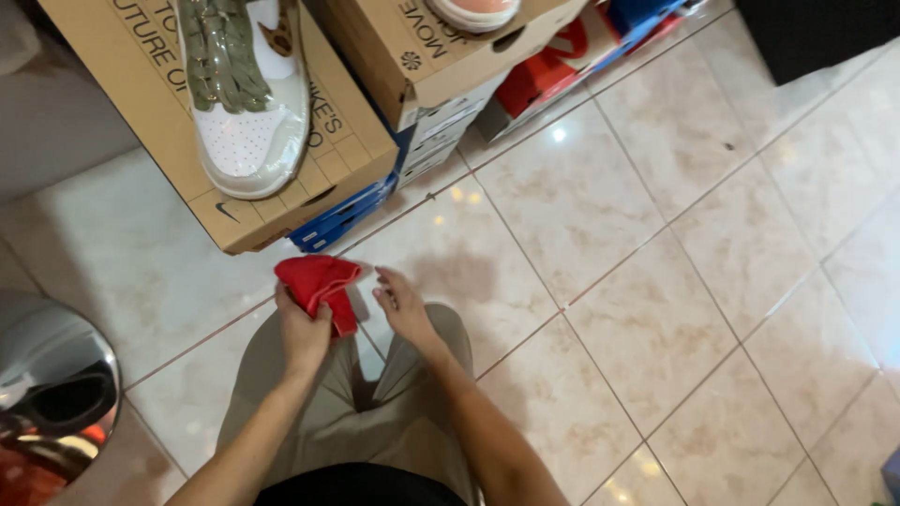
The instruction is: Wiping and cleaning various shoes and sandals on display shelves using a red cloth
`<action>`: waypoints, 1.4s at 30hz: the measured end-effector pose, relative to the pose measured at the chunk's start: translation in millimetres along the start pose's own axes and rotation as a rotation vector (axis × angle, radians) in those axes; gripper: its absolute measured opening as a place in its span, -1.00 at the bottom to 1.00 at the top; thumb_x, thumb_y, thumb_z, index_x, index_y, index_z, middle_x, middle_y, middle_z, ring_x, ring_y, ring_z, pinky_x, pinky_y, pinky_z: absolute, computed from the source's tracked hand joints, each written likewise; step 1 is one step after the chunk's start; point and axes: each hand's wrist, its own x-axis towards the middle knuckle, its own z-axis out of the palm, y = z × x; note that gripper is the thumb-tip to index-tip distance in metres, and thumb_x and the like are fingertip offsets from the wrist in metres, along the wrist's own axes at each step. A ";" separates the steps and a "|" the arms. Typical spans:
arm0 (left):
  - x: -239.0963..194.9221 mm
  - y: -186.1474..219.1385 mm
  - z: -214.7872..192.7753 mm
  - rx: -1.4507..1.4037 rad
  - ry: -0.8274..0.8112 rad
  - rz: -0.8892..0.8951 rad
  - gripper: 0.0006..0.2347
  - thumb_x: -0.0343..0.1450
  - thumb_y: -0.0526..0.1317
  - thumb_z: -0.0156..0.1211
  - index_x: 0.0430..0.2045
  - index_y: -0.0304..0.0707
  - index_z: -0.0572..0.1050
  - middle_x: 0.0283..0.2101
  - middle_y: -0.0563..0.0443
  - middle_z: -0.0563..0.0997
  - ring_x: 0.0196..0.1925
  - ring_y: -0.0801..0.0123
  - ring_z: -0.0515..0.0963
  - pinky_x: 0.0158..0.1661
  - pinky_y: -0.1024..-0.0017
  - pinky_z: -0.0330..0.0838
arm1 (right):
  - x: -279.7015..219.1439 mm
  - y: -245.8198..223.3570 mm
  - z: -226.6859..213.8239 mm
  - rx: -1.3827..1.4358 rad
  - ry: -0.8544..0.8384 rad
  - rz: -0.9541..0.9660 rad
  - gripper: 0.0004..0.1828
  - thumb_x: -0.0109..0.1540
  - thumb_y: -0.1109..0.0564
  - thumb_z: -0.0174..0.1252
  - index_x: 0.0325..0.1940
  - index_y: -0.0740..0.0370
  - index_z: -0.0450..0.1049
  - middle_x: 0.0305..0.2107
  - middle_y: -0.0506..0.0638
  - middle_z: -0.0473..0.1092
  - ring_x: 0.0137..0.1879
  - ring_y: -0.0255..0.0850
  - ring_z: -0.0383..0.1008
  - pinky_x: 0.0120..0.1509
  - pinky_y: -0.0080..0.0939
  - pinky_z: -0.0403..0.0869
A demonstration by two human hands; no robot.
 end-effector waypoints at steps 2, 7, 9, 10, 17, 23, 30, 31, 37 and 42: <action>-38.0 -7.9 16.6 -0.078 -0.036 0.109 -0.35 0.42 -0.38 0.11 0.39 -0.59 -0.06 0.30 -0.79 0.24 0.37 -0.49 0.26 0.31 -0.21 0.16 | -43.3 -76.2 -24.0 0.128 -0.067 0.231 -0.29 0.37 -0.24 0.02 0.53 0.09 0.15 0.27 0.28 0.24 0.32 0.12 0.29 0.38 0.05 0.30; -105.7 3.3 30.0 -0.307 -0.329 0.313 -0.34 0.40 -0.24 0.13 0.44 -0.21 0.02 0.46 -0.21 0.19 0.39 0.09 0.34 0.27 0.28 0.29 | -109.7 -79.9 -15.9 1.106 -0.001 0.311 -0.37 0.41 -0.21 -0.11 0.44 0.19 0.29 -0.08 0.01 0.43 -0.12 -0.35 0.37 -0.09 -0.41 0.38; -130.1 40.8 12.3 -0.414 -0.371 0.069 -0.28 0.38 -0.11 0.17 0.45 -0.10 -0.07 0.27 -0.33 0.36 0.02 0.03 0.64 -0.16 0.31 0.65 | -129.1 -123.8 -28.8 1.024 0.043 0.234 -0.41 0.40 -0.11 -0.09 0.47 0.19 0.21 0.01 0.13 0.44 0.03 -0.18 0.46 0.09 -0.27 0.47; -132.6 46.3 5.7 -0.426 -0.367 0.091 -0.28 0.38 -0.11 0.17 0.45 -0.10 -0.07 0.27 -0.33 0.36 0.02 0.03 0.64 -0.16 0.31 0.65 | -134.9 -140.2 -34.8 1.014 0.040 0.211 -0.41 0.40 -0.11 -0.09 0.47 0.19 0.21 0.01 0.13 0.44 0.03 -0.18 0.46 0.09 -0.27 0.47; -134.9 47.3 -52.3 -0.613 -0.113 -0.018 -0.59 0.49 -0.17 0.07 0.25 -0.29 0.42 0.05 -0.17 0.61 -0.08 0.24 0.55 -0.11 0.40 0.42 | -165.8 -186.3 -41.7 0.567 0.165 -0.063 -0.39 0.35 0.09 -0.15 0.52 0.16 0.11 0.42 0.10 0.18 0.49 -0.10 0.16 0.51 -0.16 0.13; -68.5 -63.8 35.3 -0.098 -0.216 0.556 -0.49 0.49 -0.03 -0.27 0.39 -0.08 0.20 0.45 -0.15 0.18 0.39 0.04 0.29 0.29 0.11 0.14 | -132.7 -109.3 4.7 0.682 0.005 -0.280 -0.06 0.36 -0.35 -0.01 0.60 0.11 -0.24 0.52 0.19 -0.06 0.60 0.07 -0.02 0.57 0.06 0.05; -96.0 2.8 -50.6 0.295 0.195 0.684 -0.25 0.24 0.04 0.27 0.39 -0.04 0.17 0.50 -0.10 0.19 0.45 -0.09 0.26 0.26 -0.20 0.27 | -130.9 -134.1 -14.8 0.906 0.027 -0.262 -0.45 0.36 0.20 -0.01 0.46 0.28 0.20 0.33 0.17 0.34 0.42 -0.07 0.33 0.49 -0.12 0.24; -99.6 19.3 -67.5 0.290 0.194 0.684 -0.25 0.24 0.04 0.27 0.39 -0.04 0.17 0.50 -0.10 0.19 0.45 -0.09 0.26 0.26 -0.20 0.27 | -138.1 -140.8 -19.9 0.901 0.029 -0.262 -0.45 0.36 0.20 -0.01 0.46 0.28 0.20 0.33 0.17 0.34 0.42 -0.07 0.33 0.49 -0.12 0.24; -89.5 47.6 -89.6 -0.009 -0.586 0.288 -0.41 0.30 -0.08 0.48 0.20 -0.02 0.30 0.08 0.02 0.65 0.15 0.34 0.73 0.11 0.37 0.73 | -141.2 -129.7 -31.1 0.999 -0.115 -0.136 -0.39 0.39 -0.05 -0.05 0.47 0.26 0.13 0.36 0.20 0.31 0.45 -0.03 0.35 0.52 -0.04 0.30; -62.9 -0.4 -26.4 -0.323 -0.238 0.510 -0.55 0.14 -0.31 0.44 -0.11 -0.31 0.42 -0.17 -0.17 0.65 -0.12 0.20 0.76 -0.07 0.33 0.70 | -125.4 -95.0 -21.3 0.444 0.463 -0.006 -0.12 0.10 0.15 0.30 0.46 0.07 0.09 0.19 0.10 0.24 0.12 -0.13 0.48 0.11 -0.18 0.56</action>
